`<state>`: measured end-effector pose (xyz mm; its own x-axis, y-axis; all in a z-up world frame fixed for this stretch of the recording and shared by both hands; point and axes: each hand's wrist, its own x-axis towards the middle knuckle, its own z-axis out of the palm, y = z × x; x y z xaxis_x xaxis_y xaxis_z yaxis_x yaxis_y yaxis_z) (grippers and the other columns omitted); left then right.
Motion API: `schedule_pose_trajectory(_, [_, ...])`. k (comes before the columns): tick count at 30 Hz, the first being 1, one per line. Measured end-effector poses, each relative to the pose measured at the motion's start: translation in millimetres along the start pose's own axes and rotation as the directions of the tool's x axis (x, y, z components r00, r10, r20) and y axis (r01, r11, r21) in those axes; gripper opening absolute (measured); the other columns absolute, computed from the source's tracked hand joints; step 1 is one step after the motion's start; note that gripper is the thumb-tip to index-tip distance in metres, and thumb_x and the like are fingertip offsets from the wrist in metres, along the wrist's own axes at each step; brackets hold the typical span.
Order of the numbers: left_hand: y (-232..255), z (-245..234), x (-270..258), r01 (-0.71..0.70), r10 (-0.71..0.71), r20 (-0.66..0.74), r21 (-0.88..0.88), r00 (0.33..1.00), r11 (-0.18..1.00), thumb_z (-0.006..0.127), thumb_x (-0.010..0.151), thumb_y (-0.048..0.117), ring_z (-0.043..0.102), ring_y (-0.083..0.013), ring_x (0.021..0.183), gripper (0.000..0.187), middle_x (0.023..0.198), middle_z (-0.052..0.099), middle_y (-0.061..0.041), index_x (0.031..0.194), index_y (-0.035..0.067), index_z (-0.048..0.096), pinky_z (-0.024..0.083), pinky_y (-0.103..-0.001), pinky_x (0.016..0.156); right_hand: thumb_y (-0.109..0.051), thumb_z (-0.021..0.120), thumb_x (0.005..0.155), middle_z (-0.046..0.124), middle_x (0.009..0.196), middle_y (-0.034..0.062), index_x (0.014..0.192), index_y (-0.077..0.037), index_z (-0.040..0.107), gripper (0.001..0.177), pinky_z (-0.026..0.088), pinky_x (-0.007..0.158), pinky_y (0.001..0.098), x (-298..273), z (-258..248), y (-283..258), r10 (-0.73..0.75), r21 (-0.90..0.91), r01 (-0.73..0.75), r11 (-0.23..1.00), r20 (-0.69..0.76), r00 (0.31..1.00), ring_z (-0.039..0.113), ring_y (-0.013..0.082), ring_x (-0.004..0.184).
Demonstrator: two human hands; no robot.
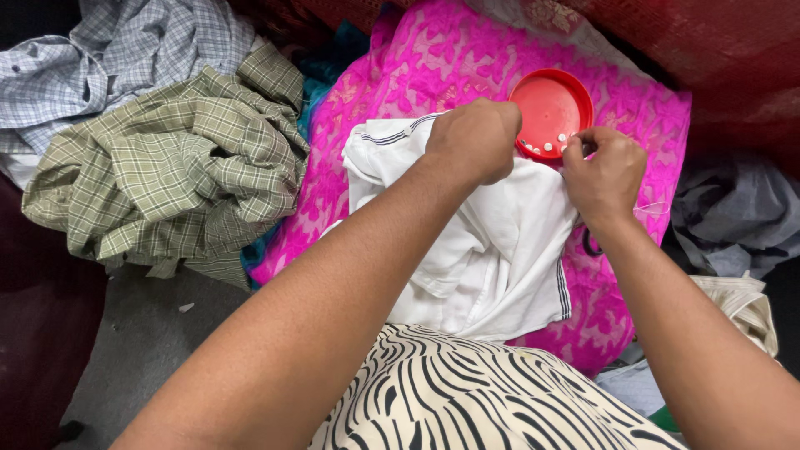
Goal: The person sits on the floor and hand-sews white buttons onto a white shirt using a needle and thread. They thread the needle, pull the thread through, position buttons from a red lid onto the shirt placket, and stitch them in place, working on the shirt resting on a pink cushion.
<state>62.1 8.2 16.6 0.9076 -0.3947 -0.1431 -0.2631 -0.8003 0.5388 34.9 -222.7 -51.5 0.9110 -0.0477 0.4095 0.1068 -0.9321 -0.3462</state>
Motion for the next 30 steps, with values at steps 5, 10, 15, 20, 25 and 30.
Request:
schedule_pose_trajectory(5, [1,3,0,-0.159,0.156,0.034,0.129,0.987,0.979,0.068,0.078,0.002,0.069,-0.0309,0.106,0.03,0.109,0.071,-0.014,0.106,0.011,0.071,0.055,-0.044,0.086,-0.007,0.075,0.102,0.073,0.096,0.0149,0.101,0.002,0.077,0.009,0.052,0.068,0.0351,-23,-45,-8,-0.079,0.099,0.092,0.991,-0.128,0.989,0.069,0.0238,0.076])
schedule_pose_trajectory(10, [6,11,-6,-0.313,0.287,0.154,0.185,0.945,0.931,0.073,0.074,0.006,0.064,-0.0316,0.113,0.032,0.116,0.068,-0.012,0.105,0.013,0.075,0.052,-0.045,0.091,-0.006,0.076,0.108,0.068,0.094,0.0101,0.106,0.003,0.074,0.009,0.047,0.059,0.025,-58,-76,-23,-0.022,0.229,0.043,0.973,-0.093,0.995,0.064,0.0116,0.071])
schedule_pose_trajectory(15, [26,35,1,-0.393,0.426,0.297,-0.166,0.855,0.904,0.077,0.068,0.021,0.063,-0.0283,0.113,0.049,0.119,0.069,-0.009,0.117,0.016,0.073,0.046,-0.045,0.096,-0.003,0.074,0.11,0.066,0.094,0.0089,0.108,0.003,0.073,0.006,0.046,0.058,0.0237,-72,-90,-25,-0.013,0.222,0.051,0.974,-0.167,0.986,0.062,0.008,0.067])
schedule_pose_trajectory(20, [34,57,18,-0.199,0.413,0.36,-0.502,0.837,0.841,0.065,0.091,0.04,0.074,-0.0268,0.103,0.043,0.108,0.078,-0.016,0.109,0.003,0.077,0.054,-0.039,0.092,-0.002,0.078,0.112,0.064,0.089,0.0082,0.108,0.003,0.075,0.007,0.039,0.054,0.023,-76,-106,-19,-0.026,0.108,0.053,0.993,-0.24,0.97,0.053,0.0091,0.06])
schedule_pose_trajectory(25, [44,46,14,-0.338,0.404,0.479,-0.22,0.779,0.915,0.066,0.085,0.029,0.071,-0.0278,0.09,0.03,0.097,0.076,-0.013,0.104,0.009,0.078,0.054,-0.041,0.081,-0.003,0.077,0.111,0.066,0.094,0.0086,0.109,0.002,0.074,0.006,0.041,0.054,0.0206,-81,-113,-23,-0.057,0.141,0.094,0.986,-0.241,0.969,0.058,0.007,0.062])
schedule_pose_trajectory(30, [59,13,2,-0.399,0.427,0.367,-0.152,0.827,0.904,0.069,0.077,0.014,0.072,-0.0284,0.089,0.017,0.092,0.075,-0.012,0.092,0.007,0.071,0.056,-0.042,0.075,-0.004,0.076,0.11,0.068,0.096,0.0085,0.11,0.001,0.075,0.005,0.045,0.054,0.0198,-86,-117,-25,-0.089,0.122,0.119,0.985,-0.225,0.97,0.061,0.0062,0.065])
